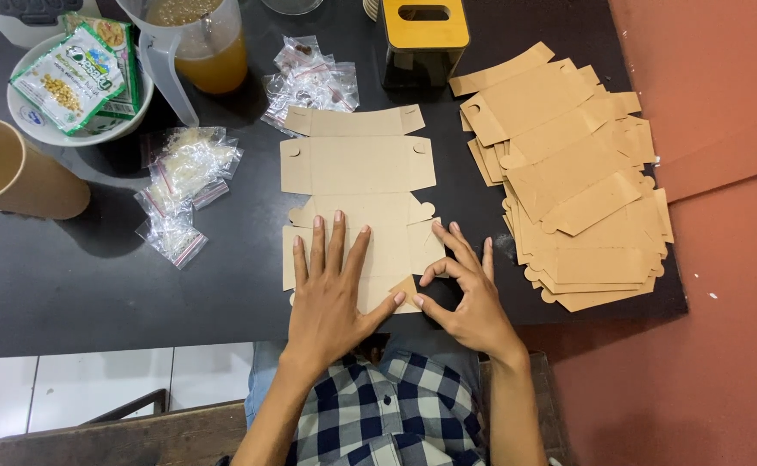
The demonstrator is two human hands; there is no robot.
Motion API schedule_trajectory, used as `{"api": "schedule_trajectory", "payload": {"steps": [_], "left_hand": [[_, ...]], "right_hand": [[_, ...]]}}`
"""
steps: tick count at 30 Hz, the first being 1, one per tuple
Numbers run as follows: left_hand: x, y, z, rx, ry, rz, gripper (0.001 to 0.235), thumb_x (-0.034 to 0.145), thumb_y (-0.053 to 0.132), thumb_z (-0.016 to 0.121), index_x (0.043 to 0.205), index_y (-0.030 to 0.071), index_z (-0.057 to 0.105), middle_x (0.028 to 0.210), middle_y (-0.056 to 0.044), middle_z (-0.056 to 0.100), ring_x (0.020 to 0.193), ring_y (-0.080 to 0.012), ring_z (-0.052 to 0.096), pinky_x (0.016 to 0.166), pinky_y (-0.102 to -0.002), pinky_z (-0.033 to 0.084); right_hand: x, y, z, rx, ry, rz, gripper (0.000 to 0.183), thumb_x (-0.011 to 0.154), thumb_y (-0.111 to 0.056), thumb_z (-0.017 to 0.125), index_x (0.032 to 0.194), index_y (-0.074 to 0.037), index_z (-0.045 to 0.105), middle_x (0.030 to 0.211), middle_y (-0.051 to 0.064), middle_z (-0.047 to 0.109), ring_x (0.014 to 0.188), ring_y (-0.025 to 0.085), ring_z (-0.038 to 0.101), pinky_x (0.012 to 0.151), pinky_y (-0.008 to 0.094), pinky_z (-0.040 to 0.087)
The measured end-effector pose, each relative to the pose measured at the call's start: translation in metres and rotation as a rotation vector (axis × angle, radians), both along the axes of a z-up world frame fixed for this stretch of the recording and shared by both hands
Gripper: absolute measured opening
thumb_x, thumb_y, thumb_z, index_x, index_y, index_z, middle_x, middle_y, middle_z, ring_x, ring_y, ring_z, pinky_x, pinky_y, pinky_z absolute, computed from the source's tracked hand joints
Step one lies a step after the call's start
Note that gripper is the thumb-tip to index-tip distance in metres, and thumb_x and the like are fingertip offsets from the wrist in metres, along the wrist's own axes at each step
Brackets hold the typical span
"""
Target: The person assembles flat cardboard pieces into small boxes by folding along pre-scored lines and tucking flaps into slots. They handle each piece one at a time, pressing edges to secure the shape, and place the finished boxes on the table.
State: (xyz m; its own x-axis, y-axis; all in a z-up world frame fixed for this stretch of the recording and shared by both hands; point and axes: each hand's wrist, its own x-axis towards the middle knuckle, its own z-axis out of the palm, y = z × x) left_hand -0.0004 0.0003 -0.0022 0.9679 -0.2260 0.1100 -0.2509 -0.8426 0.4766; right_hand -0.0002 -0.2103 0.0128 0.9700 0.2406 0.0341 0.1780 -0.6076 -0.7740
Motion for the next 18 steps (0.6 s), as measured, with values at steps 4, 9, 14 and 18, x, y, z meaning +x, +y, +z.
{"api": "schedule_trajectory", "payload": {"steps": [4, 9, 14, 18], "left_hand": [[0.000, 0.000, 0.001, -0.006, 0.003, 0.002, 0.094, 0.084, 0.075, 0.058, 0.154, 0.015, 0.039, 0.164, -0.020, 0.023, 0.153, -0.0417, 0.007, 0.119, -0.059, -0.006], [-0.002, 0.002, -0.003, -0.084, -0.078, -0.002, 0.083, 0.083, 0.062, 0.069, 0.147, 0.013, 0.049, 0.158, -0.021, 0.036, 0.149, -0.0442, 0.022, 0.119, -0.063, 0.003], [-0.029, 0.037, -0.003, -0.325, -0.295, 0.112, 0.047, 0.085, 0.023, 0.074, 0.129, 0.013, 0.062, 0.143, -0.011, 0.056, 0.140, -0.0344, 0.046, 0.119, -0.059, 0.024], [-0.059, 0.068, -0.008, -0.226, -0.404, 0.308, 0.023, 0.089, 0.022, 0.068, 0.108, 0.011, 0.068, 0.132, -0.011, 0.062, 0.131, -0.0301, 0.054, 0.117, -0.057, 0.033]], "right_hand": [[0.001, 0.008, -0.004, -0.001, -0.008, -0.043, 0.018, 0.076, -0.020, 0.082, 0.083, -0.012, 0.067, 0.156, 0.014, 0.044, 0.150, 0.036, 0.026, 0.116, 0.065, -0.008], [0.001, 0.024, -0.010, -0.070, -0.132, -0.276, 0.020, 0.081, -0.030, 0.081, 0.076, -0.016, 0.068, 0.142, 0.004, 0.059, 0.142, 0.026, 0.044, 0.121, 0.059, 0.005], [-0.003, 0.009, -0.002, -0.039, -0.134, -0.074, 0.012, 0.081, -0.023, 0.078, 0.089, -0.016, 0.072, 0.153, 0.008, 0.048, 0.149, 0.030, 0.033, 0.119, 0.063, -0.003], [-0.006, 0.009, -0.001, -0.049, -0.148, 0.024, 0.016, 0.087, -0.021, 0.070, 0.102, -0.019, 0.071, 0.159, 0.008, 0.038, 0.154, 0.032, 0.023, 0.115, 0.070, -0.012]]}}
